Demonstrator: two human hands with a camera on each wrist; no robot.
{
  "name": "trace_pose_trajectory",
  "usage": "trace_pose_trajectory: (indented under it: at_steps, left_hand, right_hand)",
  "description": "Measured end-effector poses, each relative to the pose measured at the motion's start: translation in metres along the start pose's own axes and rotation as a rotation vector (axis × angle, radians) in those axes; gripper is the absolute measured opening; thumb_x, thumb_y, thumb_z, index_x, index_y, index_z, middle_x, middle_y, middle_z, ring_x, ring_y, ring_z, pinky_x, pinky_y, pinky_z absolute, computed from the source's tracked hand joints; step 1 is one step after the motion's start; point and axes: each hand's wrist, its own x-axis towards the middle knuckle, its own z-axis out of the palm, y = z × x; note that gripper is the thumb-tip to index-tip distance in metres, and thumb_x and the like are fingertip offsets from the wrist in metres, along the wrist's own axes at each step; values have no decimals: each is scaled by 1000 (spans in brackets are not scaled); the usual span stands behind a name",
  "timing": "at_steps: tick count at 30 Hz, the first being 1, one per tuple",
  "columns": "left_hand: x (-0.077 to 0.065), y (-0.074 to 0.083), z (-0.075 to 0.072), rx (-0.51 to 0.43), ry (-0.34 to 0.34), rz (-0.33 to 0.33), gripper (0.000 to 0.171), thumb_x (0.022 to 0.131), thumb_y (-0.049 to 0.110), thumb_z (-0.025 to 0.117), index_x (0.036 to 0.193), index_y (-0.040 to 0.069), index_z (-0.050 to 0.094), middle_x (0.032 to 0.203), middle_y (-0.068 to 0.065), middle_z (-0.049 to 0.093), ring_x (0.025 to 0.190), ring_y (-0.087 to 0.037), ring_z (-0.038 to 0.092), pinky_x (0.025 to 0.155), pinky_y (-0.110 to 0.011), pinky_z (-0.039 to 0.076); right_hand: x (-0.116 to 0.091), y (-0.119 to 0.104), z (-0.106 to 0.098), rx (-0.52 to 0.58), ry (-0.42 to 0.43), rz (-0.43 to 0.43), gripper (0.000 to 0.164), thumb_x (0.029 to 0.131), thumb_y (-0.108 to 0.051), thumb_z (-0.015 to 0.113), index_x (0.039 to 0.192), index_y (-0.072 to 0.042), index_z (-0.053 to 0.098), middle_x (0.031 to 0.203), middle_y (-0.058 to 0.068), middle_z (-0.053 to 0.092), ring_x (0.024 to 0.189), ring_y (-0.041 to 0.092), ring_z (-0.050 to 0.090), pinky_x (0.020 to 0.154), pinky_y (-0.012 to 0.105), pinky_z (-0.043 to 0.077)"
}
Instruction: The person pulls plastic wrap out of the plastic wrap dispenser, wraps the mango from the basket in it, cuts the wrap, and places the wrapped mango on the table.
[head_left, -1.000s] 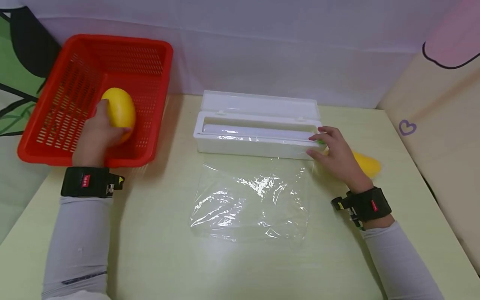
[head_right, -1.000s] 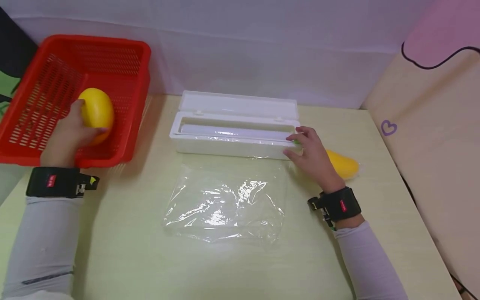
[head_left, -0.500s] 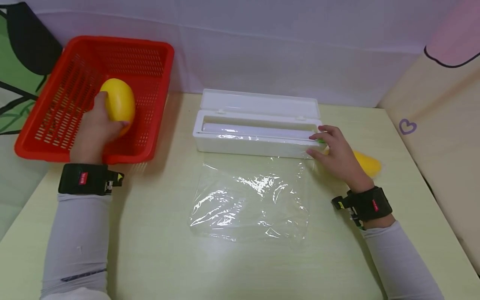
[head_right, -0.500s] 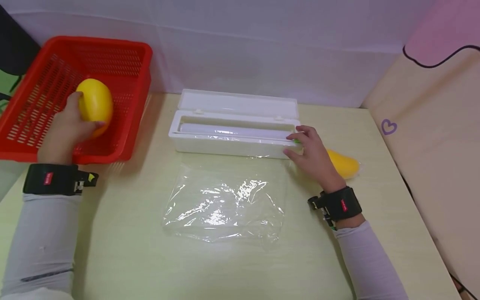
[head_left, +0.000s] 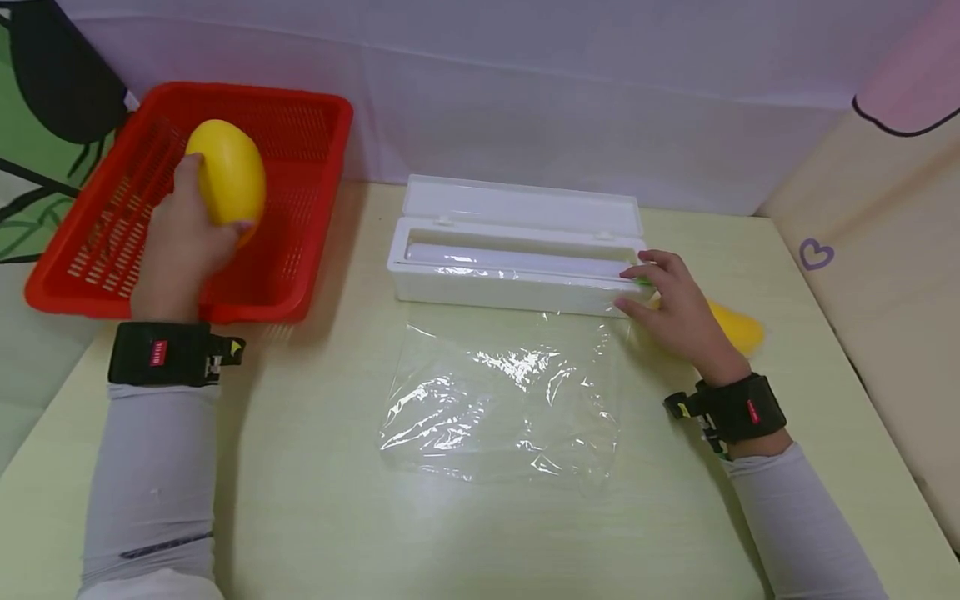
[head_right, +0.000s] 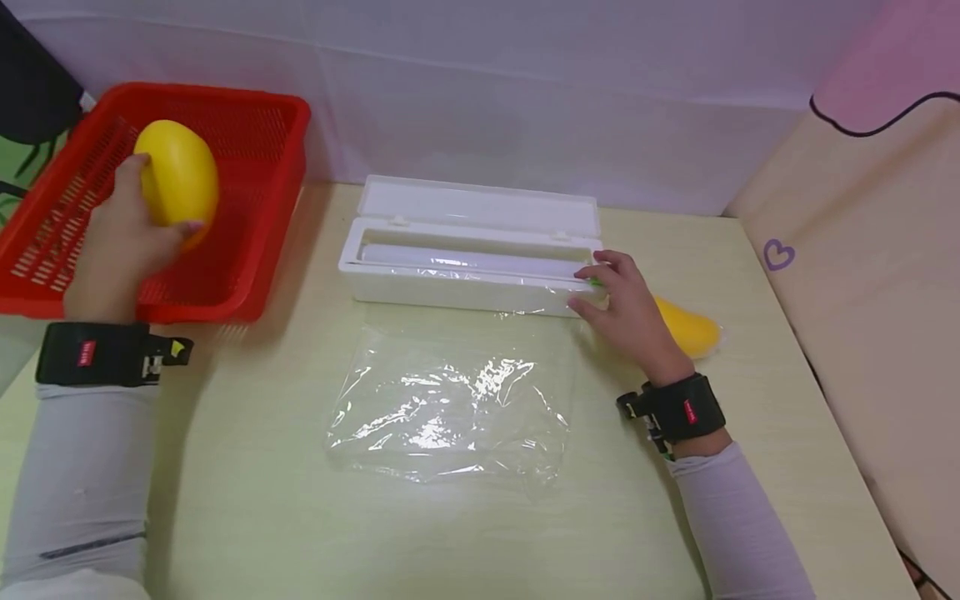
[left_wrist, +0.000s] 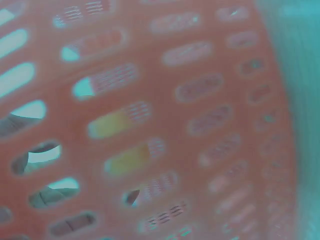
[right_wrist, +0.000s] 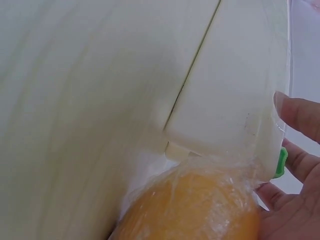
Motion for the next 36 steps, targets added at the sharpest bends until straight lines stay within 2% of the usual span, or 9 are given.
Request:
trace_pose_trajectory:
  at_steps: [9, 17, 22, 29, 36]
  left_hand:
    - [-1, 8, -6, -21, 27, 18, 94, 97, 33, 61, 159, 25, -8, 154, -29, 23, 132, -51, 27, 107, -68, 30]
    - [-5, 13, -6, -46, 58, 31, 93, 97, 36, 61, 158, 35, -9, 157, -24, 22, 135, -47, 26, 109, -65, 29]
    - [-9, 18, -9, -68, 100, 40, 91, 96, 37, 61, 157, 40, -7, 161, -19, 20, 140, -44, 24, 113, -62, 26]
    - [-23, 34, -12, -123, 196, 102, 86, 96, 34, 61, 154, 48, -1, 162, -4, 23, 144, -35, 27, 115, -55, 27]
    - [-49, 59, -16, -146, 191, 194, 85, 95, 31, 62, 153, 50, 2, 162, -2, 24, 145, -34, 29, 115, -54, 28]
  right_hand:
    - [1, 2, 0, -4, -2, 3, 36, 90, -13, 74, 121, 0, 63, 147, 23, 37, 134, 41, 36, 106, 58, 33]
    - [0, 2, 0, -4, -4, 7, 36, 90, -14, 74, 121, 0, 63, 148, 22, 37, 135, 40, 36, 105, 58, 33]
    - [1, 2, 1, 0, -2, 0, 35, 90, -14, 74, 121, 0, 63, 148, 22, 37, 135, 39, 35, 104, 57, 34]
    - [1, 2, 0, 5, -18, 18, 36, 92, -16, 73, 122, -1, 63, 149, 21, 36, 135, 39, 34, 106, 58, 33]
    - [1, 2, 0, 0, -23, 26, 36, 92, -17, 72, 123, -1, 63, 149, 21, 35, 135, 40, 35, 105, 58, 34]
